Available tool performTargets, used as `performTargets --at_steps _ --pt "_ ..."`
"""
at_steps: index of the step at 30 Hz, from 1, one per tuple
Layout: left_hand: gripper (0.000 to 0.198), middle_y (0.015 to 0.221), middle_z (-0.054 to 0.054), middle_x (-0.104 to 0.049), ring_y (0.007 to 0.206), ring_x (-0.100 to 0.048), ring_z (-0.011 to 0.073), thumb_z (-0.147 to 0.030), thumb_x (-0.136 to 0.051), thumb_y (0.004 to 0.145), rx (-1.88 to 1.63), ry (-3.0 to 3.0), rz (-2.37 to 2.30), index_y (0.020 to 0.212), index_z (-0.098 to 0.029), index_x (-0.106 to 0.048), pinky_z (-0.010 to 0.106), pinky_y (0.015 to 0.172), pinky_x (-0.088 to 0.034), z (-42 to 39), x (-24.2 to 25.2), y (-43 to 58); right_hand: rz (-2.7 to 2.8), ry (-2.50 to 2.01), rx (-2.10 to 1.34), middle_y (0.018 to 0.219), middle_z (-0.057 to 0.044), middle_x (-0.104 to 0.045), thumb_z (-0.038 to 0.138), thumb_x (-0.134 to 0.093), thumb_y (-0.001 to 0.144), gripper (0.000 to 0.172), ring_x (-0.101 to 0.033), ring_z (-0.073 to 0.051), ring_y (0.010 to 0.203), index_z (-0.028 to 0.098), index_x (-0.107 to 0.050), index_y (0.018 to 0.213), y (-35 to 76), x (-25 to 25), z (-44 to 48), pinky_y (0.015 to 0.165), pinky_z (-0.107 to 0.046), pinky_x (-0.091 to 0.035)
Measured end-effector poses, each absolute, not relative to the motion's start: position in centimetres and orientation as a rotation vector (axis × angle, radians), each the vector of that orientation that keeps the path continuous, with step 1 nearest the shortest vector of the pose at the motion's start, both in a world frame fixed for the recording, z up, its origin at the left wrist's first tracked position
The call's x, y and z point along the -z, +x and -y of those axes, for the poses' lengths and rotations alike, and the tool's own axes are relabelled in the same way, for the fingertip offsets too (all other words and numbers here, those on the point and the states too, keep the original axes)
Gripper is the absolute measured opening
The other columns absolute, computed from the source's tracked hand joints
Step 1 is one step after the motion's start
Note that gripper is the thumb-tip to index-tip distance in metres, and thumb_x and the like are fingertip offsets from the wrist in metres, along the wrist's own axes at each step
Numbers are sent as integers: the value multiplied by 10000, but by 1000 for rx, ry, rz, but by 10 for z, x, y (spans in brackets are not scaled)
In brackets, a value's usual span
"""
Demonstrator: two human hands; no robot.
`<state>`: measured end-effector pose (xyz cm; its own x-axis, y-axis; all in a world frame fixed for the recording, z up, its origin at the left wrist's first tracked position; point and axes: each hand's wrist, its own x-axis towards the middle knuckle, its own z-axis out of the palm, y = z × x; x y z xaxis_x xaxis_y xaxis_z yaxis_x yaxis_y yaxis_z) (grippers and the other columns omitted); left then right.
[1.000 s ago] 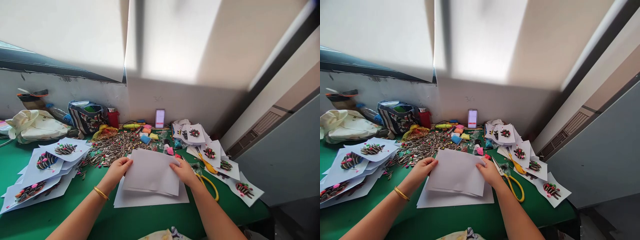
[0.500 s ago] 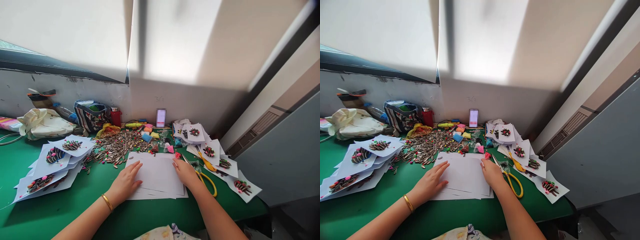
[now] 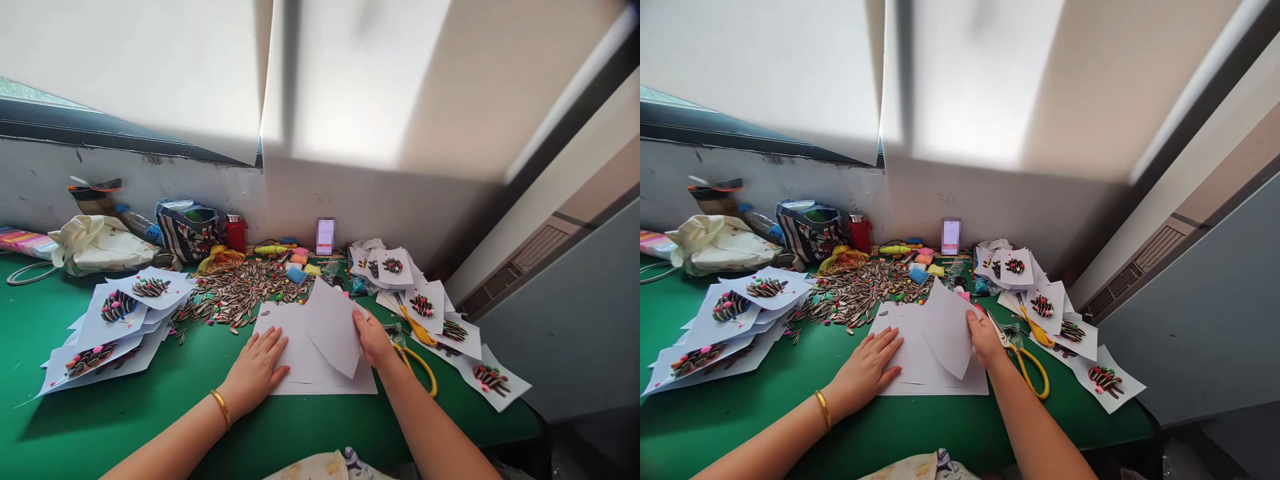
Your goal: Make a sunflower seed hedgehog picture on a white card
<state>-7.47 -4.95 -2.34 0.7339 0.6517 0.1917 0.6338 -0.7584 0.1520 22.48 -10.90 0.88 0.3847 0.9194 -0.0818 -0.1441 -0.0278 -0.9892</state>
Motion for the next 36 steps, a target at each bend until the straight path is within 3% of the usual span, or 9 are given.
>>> performTargets --at_steps 8,12,17,20,22,24,27,31,36 --pt "530 1503 122 -480 1393 -415 310 -471 -543 923 -299 2832 -1123 1389 -219 -552 514 1152 -278 59 4 -69 666 -1246 -1178 841 -56 -749 531 -749 710 468 -696 -259 768 190 -674 1021 221 -5 100 642 -353 -558" --pt "431 1257 132 -641 1208 -537 329 -534 -497 925 -518 2669 -1208 1153 -234 -705 530 1072 -329 61 -23 -57 610 -1109 -1151 903 -31 -733 456 -787 686 524 -673 -223 781 221 -623 1125 210 -35 101 652 -314 -543" --pt "824 881 138 -717 924 -646 314 -801 -200 864 -485 1703 -869 858 -195 -758 443 856 -483 47 -49 -34 672 -983 -1042 935 -3 -685 417 -746 737 433 -639 -177 803 272 -588 1113 188 -62 96 697 -290 -535" --pt "894 1106 156 -718 1055 -654 322 -857 -211 826 -493 941 -524 1159 -179 -691 447 871 -508 31 -54 -27 746 -999 -1016 924 -8 -674 432 -713 768 396 -628 -181 805 277 -588 1110 180 -66 93 700 -297 -529" --pt "752 1129 143 -722 1046 -672 303 -767 -398 862 -653 691 -457 1265 -172 -622 433 899 -516 17 -55 -27 820 -1042 -1055 920 -13 -678 437 -714 770 397 -628 -181 784 269 -602 1112 180 -65 92 693 -296 -522" --pt "517 1086 101 -744 990 -699 251 -491 -590 901 -820 547 -528 1309 -173 -581 391 936 -520 4 -55 -29 961 -1083 -1126 956 -30 -693 437 -725 764 401 -643 -196 822 251 -629 1107 183 -64 91 734 -310 -522" --pt "484 1055 62 -760 938 -720 212 -235 -643 877 -953 421 -639 1348 -181 -545 362 959 -533 -11 -50 -32 1131 -1051 -1210 1079 -68 -704 499 -661 804 426 -654 -238 989 231 -649 1135 191 -65 84 848 -345 -513" --pt "509 1050 106 -760 938 -733 250 -224 -624 883 -871 384 -676 1372 -125 -520 416 955 -554 -16 -40 -36 1122 -957 -1238 1084 -72 -723 496 -454 910 490 -664 -217 986 253 -553 1324 198 -62 67 858 -366 -509" --pt "547 1097 147 -748 981 -728 295 -217 -650 861 -783 444 -719 1377 -95 -517 462 976 -547 -12 -30 -40 1410 -1034 -1075 1178 -32 -701 338 -560 889 523 -658 -182 1007 308 -513 1409 193 -41 62 911 -363 -512"
